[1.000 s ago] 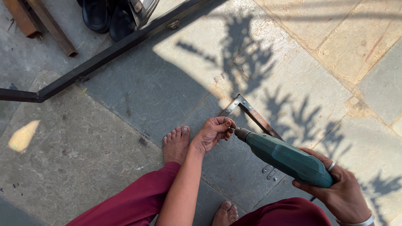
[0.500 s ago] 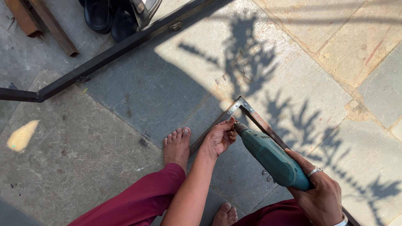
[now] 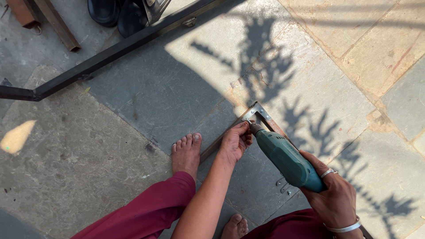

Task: The person uses a corded drill to attach metal brackets to the corners of a rectangular metal frame. They position the brackets, insert screws, and tighten them to secure the joints.

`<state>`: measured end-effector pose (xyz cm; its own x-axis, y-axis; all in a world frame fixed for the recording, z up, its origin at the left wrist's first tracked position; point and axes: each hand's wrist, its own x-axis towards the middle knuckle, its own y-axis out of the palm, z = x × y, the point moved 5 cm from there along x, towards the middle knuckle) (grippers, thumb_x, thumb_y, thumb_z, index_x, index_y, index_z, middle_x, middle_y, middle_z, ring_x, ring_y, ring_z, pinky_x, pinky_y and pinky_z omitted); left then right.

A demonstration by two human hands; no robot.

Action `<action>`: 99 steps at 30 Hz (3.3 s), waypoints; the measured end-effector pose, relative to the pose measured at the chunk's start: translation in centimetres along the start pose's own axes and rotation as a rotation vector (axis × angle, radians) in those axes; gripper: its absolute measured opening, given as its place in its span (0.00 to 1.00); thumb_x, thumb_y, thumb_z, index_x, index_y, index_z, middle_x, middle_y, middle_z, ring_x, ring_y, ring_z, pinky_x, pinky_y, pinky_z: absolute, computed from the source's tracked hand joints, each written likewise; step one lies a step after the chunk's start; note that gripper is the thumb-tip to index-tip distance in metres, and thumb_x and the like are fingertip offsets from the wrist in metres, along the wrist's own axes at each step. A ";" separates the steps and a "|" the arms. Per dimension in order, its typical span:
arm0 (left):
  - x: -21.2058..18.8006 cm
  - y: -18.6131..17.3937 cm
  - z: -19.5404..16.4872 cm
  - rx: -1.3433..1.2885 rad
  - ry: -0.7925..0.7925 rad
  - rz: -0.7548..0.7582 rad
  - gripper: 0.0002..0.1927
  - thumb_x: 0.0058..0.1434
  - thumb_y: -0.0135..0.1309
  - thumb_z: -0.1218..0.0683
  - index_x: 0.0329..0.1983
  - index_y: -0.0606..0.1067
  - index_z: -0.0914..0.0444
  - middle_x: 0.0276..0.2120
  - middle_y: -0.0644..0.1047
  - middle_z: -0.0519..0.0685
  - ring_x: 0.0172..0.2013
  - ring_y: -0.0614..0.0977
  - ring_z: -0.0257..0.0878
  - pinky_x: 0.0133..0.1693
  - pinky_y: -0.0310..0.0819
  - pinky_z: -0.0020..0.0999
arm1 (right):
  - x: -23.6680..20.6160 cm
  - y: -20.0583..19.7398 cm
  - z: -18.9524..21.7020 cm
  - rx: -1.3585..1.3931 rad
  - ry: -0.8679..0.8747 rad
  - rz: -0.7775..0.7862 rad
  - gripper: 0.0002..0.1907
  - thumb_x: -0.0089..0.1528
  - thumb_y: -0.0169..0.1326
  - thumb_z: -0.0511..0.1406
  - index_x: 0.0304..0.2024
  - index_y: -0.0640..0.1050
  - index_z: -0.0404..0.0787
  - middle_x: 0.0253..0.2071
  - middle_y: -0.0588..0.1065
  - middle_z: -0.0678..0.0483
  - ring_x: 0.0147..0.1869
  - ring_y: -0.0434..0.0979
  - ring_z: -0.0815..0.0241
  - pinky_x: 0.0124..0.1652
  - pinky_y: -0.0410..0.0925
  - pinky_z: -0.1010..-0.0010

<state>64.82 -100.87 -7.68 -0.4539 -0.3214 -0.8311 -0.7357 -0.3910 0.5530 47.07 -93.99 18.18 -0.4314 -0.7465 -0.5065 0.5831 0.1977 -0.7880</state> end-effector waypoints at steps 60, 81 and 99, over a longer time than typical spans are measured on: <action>-17.0 25.5 -2.3 1.788 0.867 0.354 0.31 0.70 0.41 0.41 0.48 0.78 0.75 0.40 0.79 0.68 0.41 0.83 0.57 0.41 0.76 0.55 | 4.2 3.8 -7.7 -0.326 0.038 0.018 0.24 0.65 0.43 0.51 0.58 0.72 0.49 0.42 0.79 0.51 0.45 0.81 0.51 0.44 0.73 0.61; -18.1 22.9 -0.9 1.592 1.031 0.151 0.24 0.76 0.46 0.46 0.41 0.78 0.73 0.32 0.78 0.63 0.35 0.82 0.50 0.35 0.75 0.47 | 3.4 3.5 -9.1 1.347 0.560 -0.053 0.28 0.77 0.27 0.49 0.67 0.66 0.40 0.62 0.70 0.54 0.64 0.69 0.62 0.66 0.59 0.67; -17.7 23.2 -3.0 1.509 1.052 0.072 0.18 0.71 0.47 0.50 0.34 0.75 0.69 0.28 0.75 0.60 0.32 0.80 0.48 0.36 0.76 0.43 | 4.8 1.4 -5.1 -0.132 -0.222 -0.080 0.10 0.70 0.47 0.37 0.44 0.78 0.40 0.35 0.78 0.50 0.40 0.80 0.47 0.40 0.72 0.60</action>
<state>57.29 -106.87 20.01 -0.4727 -0.8747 -0.1065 -0.7718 0.4693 -0.4290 42.33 -94.03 12.84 -0.3027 -0.8810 -0.3636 0.4520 0.2032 -0.8685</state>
